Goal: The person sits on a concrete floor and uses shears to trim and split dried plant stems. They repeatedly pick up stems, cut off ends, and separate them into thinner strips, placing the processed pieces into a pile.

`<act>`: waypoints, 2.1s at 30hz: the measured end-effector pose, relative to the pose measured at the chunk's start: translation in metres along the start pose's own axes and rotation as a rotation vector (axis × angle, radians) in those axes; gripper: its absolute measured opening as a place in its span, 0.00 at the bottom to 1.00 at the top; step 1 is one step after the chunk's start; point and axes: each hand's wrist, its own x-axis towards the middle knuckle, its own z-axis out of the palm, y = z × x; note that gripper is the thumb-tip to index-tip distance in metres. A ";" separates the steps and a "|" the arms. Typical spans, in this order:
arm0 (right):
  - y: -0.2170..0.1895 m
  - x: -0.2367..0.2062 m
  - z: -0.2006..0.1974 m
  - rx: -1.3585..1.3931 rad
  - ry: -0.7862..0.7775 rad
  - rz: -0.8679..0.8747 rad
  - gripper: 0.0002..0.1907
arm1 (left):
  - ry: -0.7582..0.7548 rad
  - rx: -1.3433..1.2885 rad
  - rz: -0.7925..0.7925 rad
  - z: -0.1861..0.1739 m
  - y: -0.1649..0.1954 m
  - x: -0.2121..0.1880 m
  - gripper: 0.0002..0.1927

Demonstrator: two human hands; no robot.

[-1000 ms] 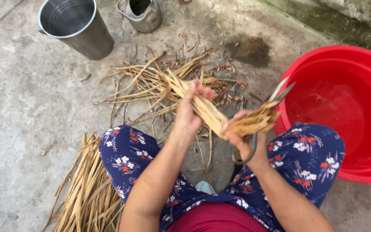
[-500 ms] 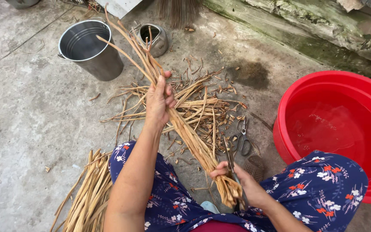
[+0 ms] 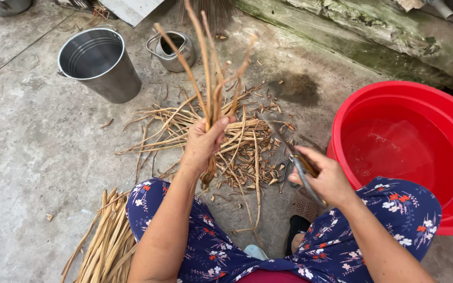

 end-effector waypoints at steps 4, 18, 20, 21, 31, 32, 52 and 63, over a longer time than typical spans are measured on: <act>-0.032 0.016 0.008 -0.281 0.064 -0.205 0.39 | -0.054 0.127 -0.020 0.007 -0.006 -0.005 0.12; -0.018 0.012 0.009 0.082 0.025 0.083 0.29 | -0.202 0.151 -0.105 0.011 0.011 -0.022 0.23; -0.019 0.008 0.009 0.171 0.029 0.147 0.28 | -0.149 0.147 -0.129 0.013 0.012 -0.024 0.25; -0.020 0.007 0.007 0.194 0.042 0.131 0.28 | -0.143 0.111 -0.136 0.013 0.011 -0.024 0.23; -0.038 0.001 0.018 -0.283 0.043 -0.061 0.40 | -0.051 -0.064 -0.085 0.008 -0.008 -0.012 0.10; -0.040 0.001 0.018 -0.286 0.045 -0.060 0.40 | -0.042 -0.071 -0.080 0.008 -0.008 -0.012 0.10; -0.036 0.000 0.027 -0.355 0.187 -0.190 0.36 | 0.024 -0.011 -0.082 0.013 -0.018 -0.011 0.11; -0.032 0.012 0.003 -0.111 0.049 -0.033 0.38 | -0.183 0.112 -0.169 0.015 -0.011 -0.020 0.23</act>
